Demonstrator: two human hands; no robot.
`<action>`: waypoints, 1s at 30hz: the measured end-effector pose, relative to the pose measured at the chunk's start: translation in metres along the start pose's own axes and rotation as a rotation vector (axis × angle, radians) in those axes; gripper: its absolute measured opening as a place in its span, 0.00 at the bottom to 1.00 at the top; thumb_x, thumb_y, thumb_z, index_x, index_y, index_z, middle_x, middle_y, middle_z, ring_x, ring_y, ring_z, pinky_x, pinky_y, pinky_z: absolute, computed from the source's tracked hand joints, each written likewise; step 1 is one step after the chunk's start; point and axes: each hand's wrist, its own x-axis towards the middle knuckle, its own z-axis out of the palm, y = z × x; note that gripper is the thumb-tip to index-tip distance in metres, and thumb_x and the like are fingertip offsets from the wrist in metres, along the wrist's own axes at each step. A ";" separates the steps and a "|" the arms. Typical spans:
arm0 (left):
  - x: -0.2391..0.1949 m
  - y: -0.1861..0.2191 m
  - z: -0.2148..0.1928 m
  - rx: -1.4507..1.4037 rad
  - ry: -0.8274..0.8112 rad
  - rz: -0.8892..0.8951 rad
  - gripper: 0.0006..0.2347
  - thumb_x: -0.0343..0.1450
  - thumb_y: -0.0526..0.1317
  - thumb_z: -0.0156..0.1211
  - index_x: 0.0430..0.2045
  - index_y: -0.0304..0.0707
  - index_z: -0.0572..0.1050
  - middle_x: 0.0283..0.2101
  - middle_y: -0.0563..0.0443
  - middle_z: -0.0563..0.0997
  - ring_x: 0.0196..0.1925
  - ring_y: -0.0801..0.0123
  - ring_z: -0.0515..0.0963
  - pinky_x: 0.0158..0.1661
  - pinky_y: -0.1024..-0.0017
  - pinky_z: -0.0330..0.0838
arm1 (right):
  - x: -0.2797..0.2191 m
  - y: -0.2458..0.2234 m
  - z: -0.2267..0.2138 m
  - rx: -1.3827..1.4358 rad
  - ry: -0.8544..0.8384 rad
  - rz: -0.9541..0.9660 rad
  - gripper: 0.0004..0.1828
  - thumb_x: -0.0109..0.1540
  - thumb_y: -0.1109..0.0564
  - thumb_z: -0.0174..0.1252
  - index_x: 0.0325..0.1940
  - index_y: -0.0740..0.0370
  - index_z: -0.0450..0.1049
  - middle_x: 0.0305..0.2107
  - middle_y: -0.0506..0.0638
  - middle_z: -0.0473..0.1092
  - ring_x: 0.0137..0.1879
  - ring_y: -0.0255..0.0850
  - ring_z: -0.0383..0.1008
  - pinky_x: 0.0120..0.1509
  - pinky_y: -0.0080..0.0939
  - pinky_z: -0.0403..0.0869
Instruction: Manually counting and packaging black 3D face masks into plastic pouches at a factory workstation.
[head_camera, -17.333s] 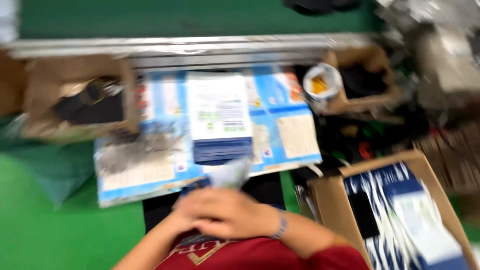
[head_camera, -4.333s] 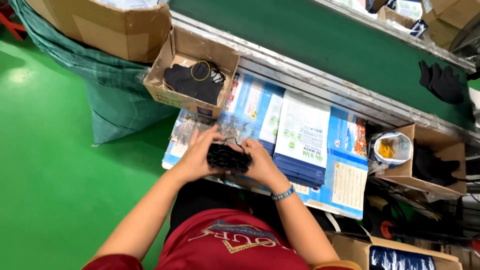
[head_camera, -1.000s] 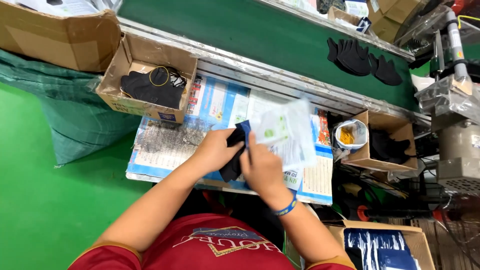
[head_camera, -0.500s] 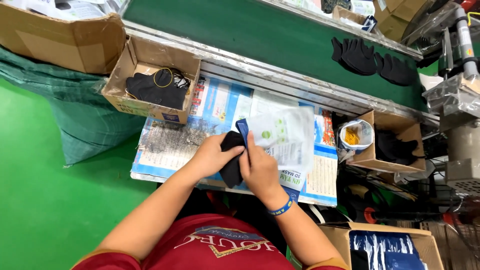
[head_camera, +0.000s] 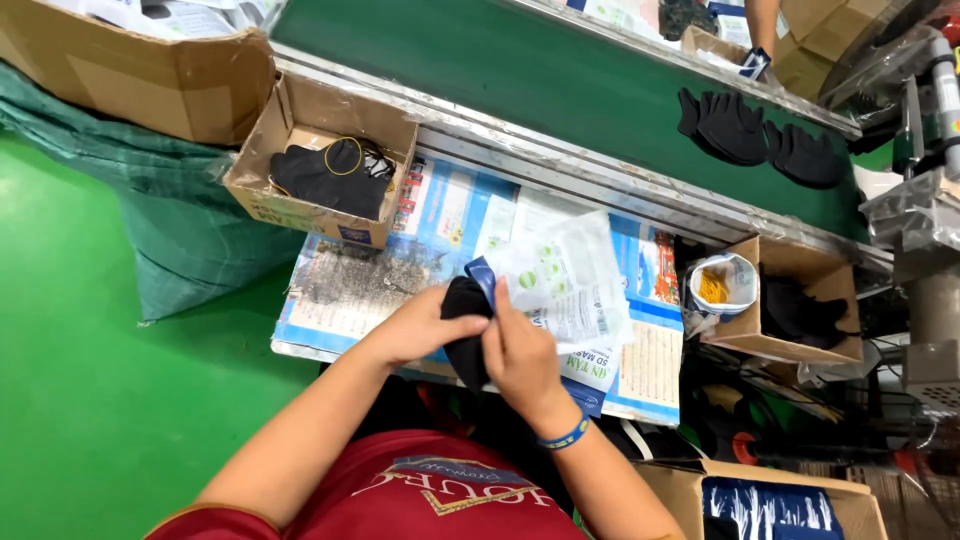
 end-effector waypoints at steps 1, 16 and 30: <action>0.006 -0.016 -0.001 -0.019 0.018 0.029 0.10 0.69 0.36 0.64 0.40 0.31 0.79 0.37 0.55 0.83 0.38 0.76 0.80 0.40 0.73 0.76 | -0.001 -0.002 0.004 -0.026 0.035 -0.029 0.32 0.62 0.66 0.58 0.71 0.73 0.63 0.25 0.58 0.70 0.28 0.52 0.73 0.34 0.49 0.72; -0.002 -0.001 0.033 -0.791 -0.197 -0.105 0.15 0.75 0.31 0.51 0.57 0.29 0.70 0.55 0.44 0.78 0.57 0.62 0.78 0.58 0.62 0.72 | -0.007 -0.002 -0.010 0.027 0.131 0.028 0.31 0.63 0.67 0.55 0.73 0.68 0.63 0.28 0.59 0.72 0.28 0.50 0.74 0.36 0.47 0.73; -0.001 0.012 0.034 -0.012 -0.050 0.020 0.11 0.74 0.35 0.56 0.47 0.26 0.77 0.43 0.45 0.83 0.44 0.72 0.79 0.46 0.70 0.75 | 0.002 -0.007 -0.007 0.188 0.133 0.135 0.30 0.65 0.68 0.52 0.73 0.70 0.63 0.29 0.60 0.73 0.31 0.46 0.77 0.39 0.41 0.75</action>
